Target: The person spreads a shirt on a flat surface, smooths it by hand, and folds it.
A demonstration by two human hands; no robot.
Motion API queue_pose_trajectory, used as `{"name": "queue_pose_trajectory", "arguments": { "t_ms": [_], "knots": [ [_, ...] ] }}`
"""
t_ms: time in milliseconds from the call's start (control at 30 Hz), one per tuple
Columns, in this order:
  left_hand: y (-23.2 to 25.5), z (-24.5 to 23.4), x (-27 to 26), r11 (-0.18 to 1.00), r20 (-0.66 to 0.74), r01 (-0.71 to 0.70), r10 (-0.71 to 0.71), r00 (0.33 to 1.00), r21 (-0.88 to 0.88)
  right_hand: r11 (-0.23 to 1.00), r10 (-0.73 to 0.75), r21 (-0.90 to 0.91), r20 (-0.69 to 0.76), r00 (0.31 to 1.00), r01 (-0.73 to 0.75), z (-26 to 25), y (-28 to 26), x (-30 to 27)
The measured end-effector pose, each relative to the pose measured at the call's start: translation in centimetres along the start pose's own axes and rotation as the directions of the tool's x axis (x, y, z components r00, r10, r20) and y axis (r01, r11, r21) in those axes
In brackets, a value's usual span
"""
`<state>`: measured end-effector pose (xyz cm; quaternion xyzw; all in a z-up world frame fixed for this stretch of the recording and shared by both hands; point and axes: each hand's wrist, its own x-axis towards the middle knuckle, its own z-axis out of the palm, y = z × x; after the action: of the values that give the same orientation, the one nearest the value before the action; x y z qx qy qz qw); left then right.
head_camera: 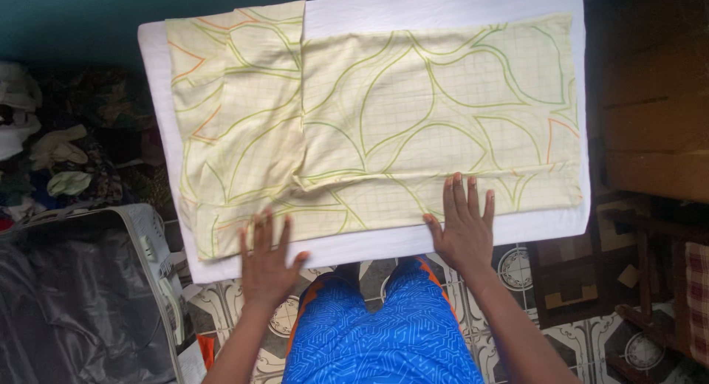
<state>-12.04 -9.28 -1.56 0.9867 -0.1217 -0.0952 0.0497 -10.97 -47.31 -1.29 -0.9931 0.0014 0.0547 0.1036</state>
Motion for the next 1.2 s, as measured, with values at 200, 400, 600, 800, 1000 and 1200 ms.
{"name": "queue_pose_trajectory", "arguments": {
  "t_ms": [200,400,600,800,1000,1200],
  "knots": [
    [-10.0,-1.5,-5.7,0.988,-0.004,0.155,-0.155,0.988,0.018,0.999,-0.045,0.02,0.014,0.999,0.044,-0.1,-0.2,0.1],
    [-5.0,-1.6,-3.5,0.973,-0.108,0.175,-0.192,0.975,-0.154,0.992,-0.116,0.044,0.027,0.993,0.115,0.2,-7.2,0.5],
    [3.6,-0.8,2.1,0.985,-0.004,-0.084,0.084,0.996,-0.154,0.904,-0.411,-0.091,0.088,0.907,0.418,2.8,-16.8,0.4],
    [1.1,-1.8,1.5,0.98,-0.041,-0.158,0.154,0.987,-0.12,0.962,-0.266,-0.033,0.076,0.961,0.27,2.8,-6.0,-0.6],
    [1.7,-2.7,1.6,0.981,-0.127,-0.166,0.152,0.98,-0.102,0.987,0.105,-0.123,0.024,0.994,-0.102,-0.6,6.7,-1.2],
    [6.7,-2.3,4.0,0.97,-0.123,-0.075,0.047,0.991,-0.233,0.974,0.155,0.173,-0.035,0.987,-0.147,0.8,0.6,1.2]
  ]
}}
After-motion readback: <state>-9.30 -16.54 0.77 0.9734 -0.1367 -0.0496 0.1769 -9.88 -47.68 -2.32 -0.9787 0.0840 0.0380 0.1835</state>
